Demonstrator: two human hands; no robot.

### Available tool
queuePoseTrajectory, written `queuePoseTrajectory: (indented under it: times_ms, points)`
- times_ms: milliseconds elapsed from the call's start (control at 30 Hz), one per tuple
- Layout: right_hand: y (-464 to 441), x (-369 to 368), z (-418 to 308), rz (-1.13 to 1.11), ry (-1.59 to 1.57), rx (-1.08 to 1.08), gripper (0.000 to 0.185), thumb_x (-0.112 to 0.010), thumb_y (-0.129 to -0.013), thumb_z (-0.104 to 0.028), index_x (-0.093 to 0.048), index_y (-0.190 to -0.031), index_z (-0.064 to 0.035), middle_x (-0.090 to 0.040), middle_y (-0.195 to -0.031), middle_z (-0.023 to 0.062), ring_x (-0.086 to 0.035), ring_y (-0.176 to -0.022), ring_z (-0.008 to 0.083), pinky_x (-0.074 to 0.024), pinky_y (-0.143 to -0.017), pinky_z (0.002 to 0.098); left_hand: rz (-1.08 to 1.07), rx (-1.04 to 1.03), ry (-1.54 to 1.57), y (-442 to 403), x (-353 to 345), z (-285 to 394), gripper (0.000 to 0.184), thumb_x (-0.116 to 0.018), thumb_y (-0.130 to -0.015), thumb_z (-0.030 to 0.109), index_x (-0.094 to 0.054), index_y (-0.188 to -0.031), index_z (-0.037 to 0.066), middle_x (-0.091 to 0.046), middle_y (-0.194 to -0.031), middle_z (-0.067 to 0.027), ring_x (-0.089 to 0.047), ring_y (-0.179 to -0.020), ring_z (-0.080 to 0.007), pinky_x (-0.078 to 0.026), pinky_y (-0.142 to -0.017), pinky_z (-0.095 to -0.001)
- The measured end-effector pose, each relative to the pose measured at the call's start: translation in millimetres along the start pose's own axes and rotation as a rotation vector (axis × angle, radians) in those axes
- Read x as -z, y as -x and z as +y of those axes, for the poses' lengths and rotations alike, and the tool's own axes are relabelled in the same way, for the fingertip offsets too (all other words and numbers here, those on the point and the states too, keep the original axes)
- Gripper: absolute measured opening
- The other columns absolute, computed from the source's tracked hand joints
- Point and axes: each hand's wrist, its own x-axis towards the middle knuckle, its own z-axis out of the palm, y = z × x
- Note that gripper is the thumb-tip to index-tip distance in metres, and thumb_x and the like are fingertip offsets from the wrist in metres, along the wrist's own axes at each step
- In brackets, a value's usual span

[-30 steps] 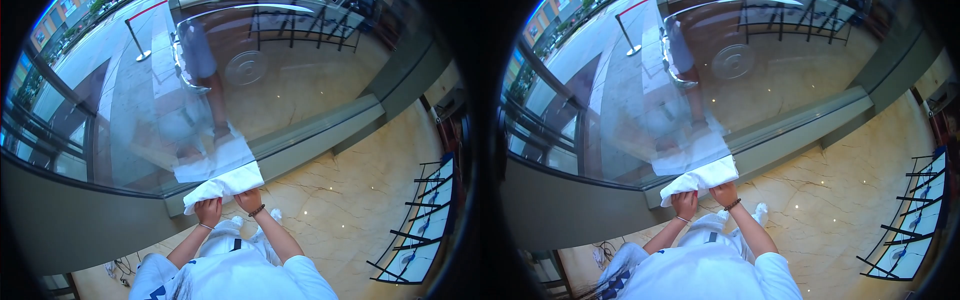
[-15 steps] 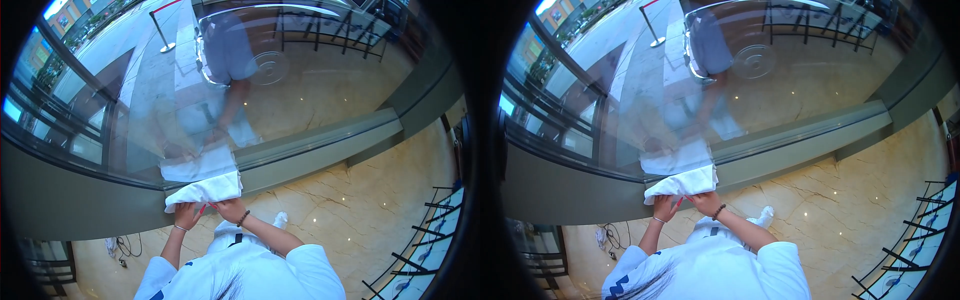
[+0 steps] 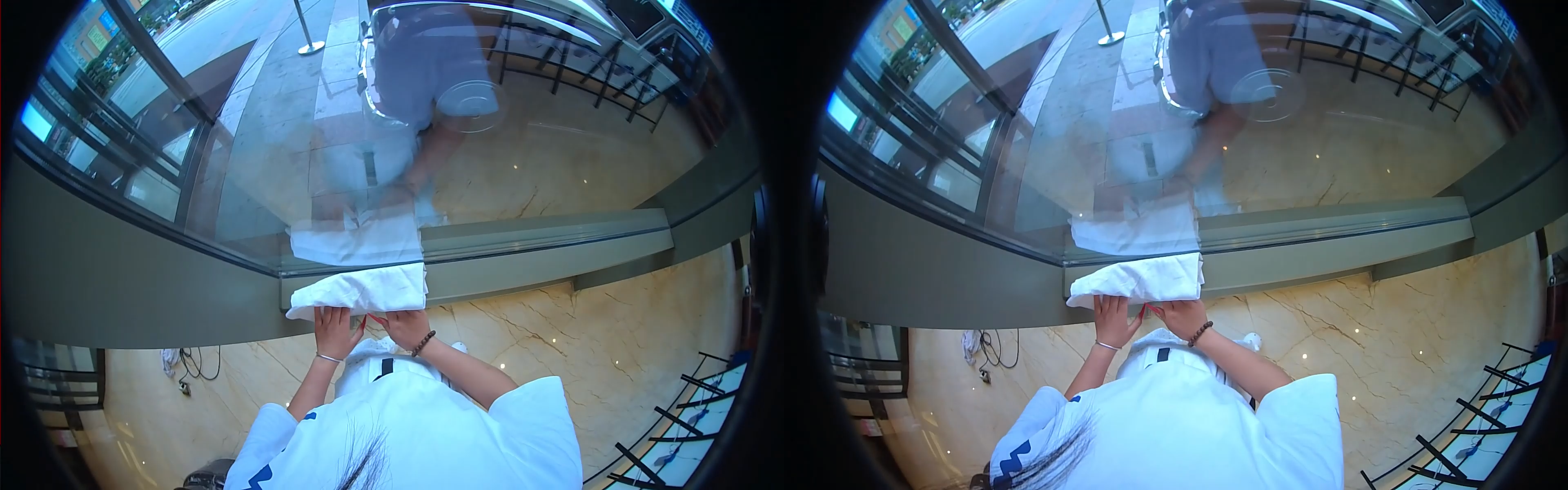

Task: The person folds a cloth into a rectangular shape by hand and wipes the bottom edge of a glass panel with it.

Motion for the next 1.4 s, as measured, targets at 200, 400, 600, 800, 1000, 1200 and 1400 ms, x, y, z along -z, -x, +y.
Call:
queuePoseTrajectory:
  times_ms: [200,400,600,800,1000,1200,1400]
  points:
    - [-13,-24,-18,0.017,-0.034,-0.052,0.039,-0.058,-0.076,-0.031,-0.058,-0.104,-0.0043,-0.054,-0.109,0.0154,-0.051,-0.103,0.0314,-0.0447,-0.083,0.0419,0.067,0.003,-0.014,-6,9,-24,0.060,-0.069,-0.063,0.034,-0.048,-0.111,0.004,-0.046,-0.112,-0.0126,-0.037,-0.114,-0.0302,-0.014,-0.103,-0.0530]
    - [-9,-16,4,0.054,0.029,-0.050,0.036,-0.058,-0.076,-0.028,-0.057,-0.107,-0.0090,-0.052,-0.114,0.0127,-0.049,-0.108,0.0306,-0.0445,-0.084,0.0421,0.164,0.013,-0.042,-10,-5,-5,0.053,-0.065,-0.068,0.029,-0.048,-0.111,0.004,-0.045,-0.113,-0.0137,-0.036,-0.114,-0.0320,-0.013,-0.103,-0.0558]
    - [-4,-17,19,0.094,0.179,-0.027,0.037,-0.057,-0.076,-0.026,-0.056,-0.110,-0.0115,-0.048,-0.121,0.0119,-0.042,-0.117,0.0288,-0.0374,-0.094,0.0443,0.248,-0.096,-0.048,-20,-21,-4,0.039,-0.063,-0.069,0.023,-0.052,-0.103,0.008,-0.049,-0.106,-0.0076,-0.039,-0.110,-0.0284,-0.018,-0.101,-0.0538]
    - [3,-57,3,0.065,0.152,-0.101,0.038,-0.060,-0.076,-0.028,-0.055,-0.109,-0.0089,-0.050,-0.117,0.0124,-0.044,-0.114,0.0315,-0.0346,-0.093,0.0484,0.292,-0.099,-0.144,-10,-25,-33,0.029,-0.061,-0.071,0.020,-0.055,-0.098,0.010,-0.051,-0.105,-0.0059,-0.042,-0.108,-0.0257,-0.023,-0.100,-0.0511]
    - [-3,-24,2,0.044,0.179,-0.035,0.029,-0.055,-0.077,-0.022,-0.060,-0.104,-0.0104,-0.051,-0.118,0.0108,-0.045,-0.114,0.0286,-0.0374,-0.094,0.0426,0.186,-0.088,0.008,-14,8,-19,0.043,-0.066,-0.068,0.026,-0.053,-0.106,0.009,-0.049,-0.110,-0.0081,-0.040,-0.110,-0.0272,-0.023,-0.099,-0.0497]
    - [-7,-13,-3,-0.020,0.169,-0.023,0.049,-0.065,-0.071,-0.026,-0.052,-0.113,-0.0048,-0.046,-0.119,0.0156,-0.042,-0.114,0.0327,-0.0329,-0.094,0.0474,0.055,-0.179,0.122,-29,25,-34,0.055,-0.070,-0.064,0.033,-0.053,-0.110,0.010,-0.048,-0.112,-0.0095,-0.039,-0.111,-0.0289,-0.026,-0.097,-0.0457]
    - [-15,-3,2,0.037,0.071,-0.011,0.051,-0.066,-0.072,-0.028,-0.051,-0.115,-0.0048,-0.047,-0.118,0.0154,-0.043,-0.113,0.0339,-0.0337,-0.093,0.0485,0.077,-0.194,0.103,-36,20,-40,0.047,-0.070,-0.063,0.033,-0.058,-0.103,0.011,-0.050,-0.109,-0.0086,-0.041,-0.107,-0.0294,-0.030,-0.092,-0.0458]
